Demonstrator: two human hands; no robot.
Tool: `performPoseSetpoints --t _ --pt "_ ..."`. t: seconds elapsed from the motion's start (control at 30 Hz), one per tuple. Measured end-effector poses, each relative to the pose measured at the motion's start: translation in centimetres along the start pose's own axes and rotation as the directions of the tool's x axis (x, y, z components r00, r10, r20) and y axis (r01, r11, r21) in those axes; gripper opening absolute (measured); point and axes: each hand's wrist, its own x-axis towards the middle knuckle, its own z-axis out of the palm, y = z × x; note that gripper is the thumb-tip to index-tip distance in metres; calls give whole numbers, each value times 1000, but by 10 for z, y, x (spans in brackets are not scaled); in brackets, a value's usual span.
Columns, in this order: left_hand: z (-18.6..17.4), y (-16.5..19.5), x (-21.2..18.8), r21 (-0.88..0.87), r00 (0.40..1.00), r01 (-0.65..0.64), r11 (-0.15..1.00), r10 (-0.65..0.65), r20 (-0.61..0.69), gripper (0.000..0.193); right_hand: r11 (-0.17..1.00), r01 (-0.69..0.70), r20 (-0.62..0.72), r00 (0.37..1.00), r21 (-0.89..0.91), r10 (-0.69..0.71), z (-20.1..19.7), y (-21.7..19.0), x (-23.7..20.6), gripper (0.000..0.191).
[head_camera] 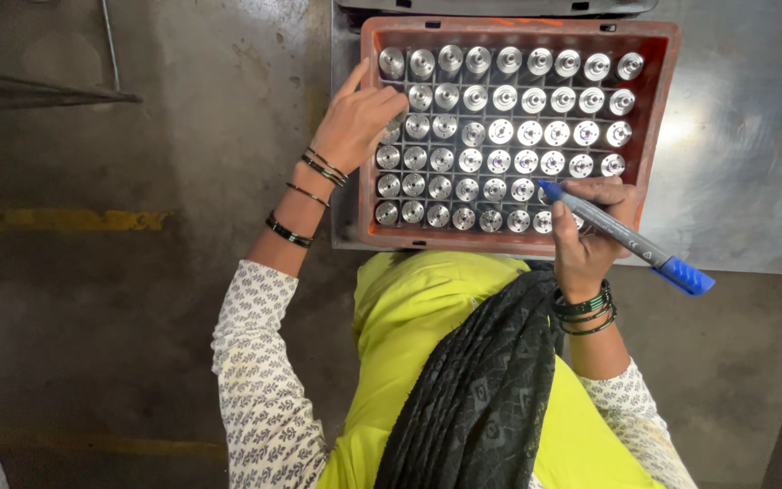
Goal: The person picks a cylindrical metal part from a tray, holds it in one hand, and marks its surface with a blue marker. The person places the marked part back into the tray and repeats the process with other parts from the tray.
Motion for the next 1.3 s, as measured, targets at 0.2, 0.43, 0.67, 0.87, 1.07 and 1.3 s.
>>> performPoseSetpoints --t 0.2,0.43,0.67,0.87,1.07,1.3 --pt "0 5 12 16 967 26 1000 -21 -255 41 1000 5 25 1000 -17 -5 1 3 -2 20" --pt "20 30 5 251 984 176 952 -174 -32 51 999 -40 31 999 20 40 2 12 -2 19" --pt "28 27 13 466 991 131 875 -122 -51 30 991 -86 60 995 101 80 7 13 -1 20" --pt "-67 59 -29 -230 847 204 952 -289 -447 43 995 -52 56 997 86 47 2 11 2 20" --pt "-51 98 -14 -967 891 -192 -169 -442 -99 54 991 -47 105 994 124 34 8 2 7 23" --pt "3 141 11 -907 819 -143 -396 -562 116 44 995 -28 127 992 100 16 18 -33 7 25"
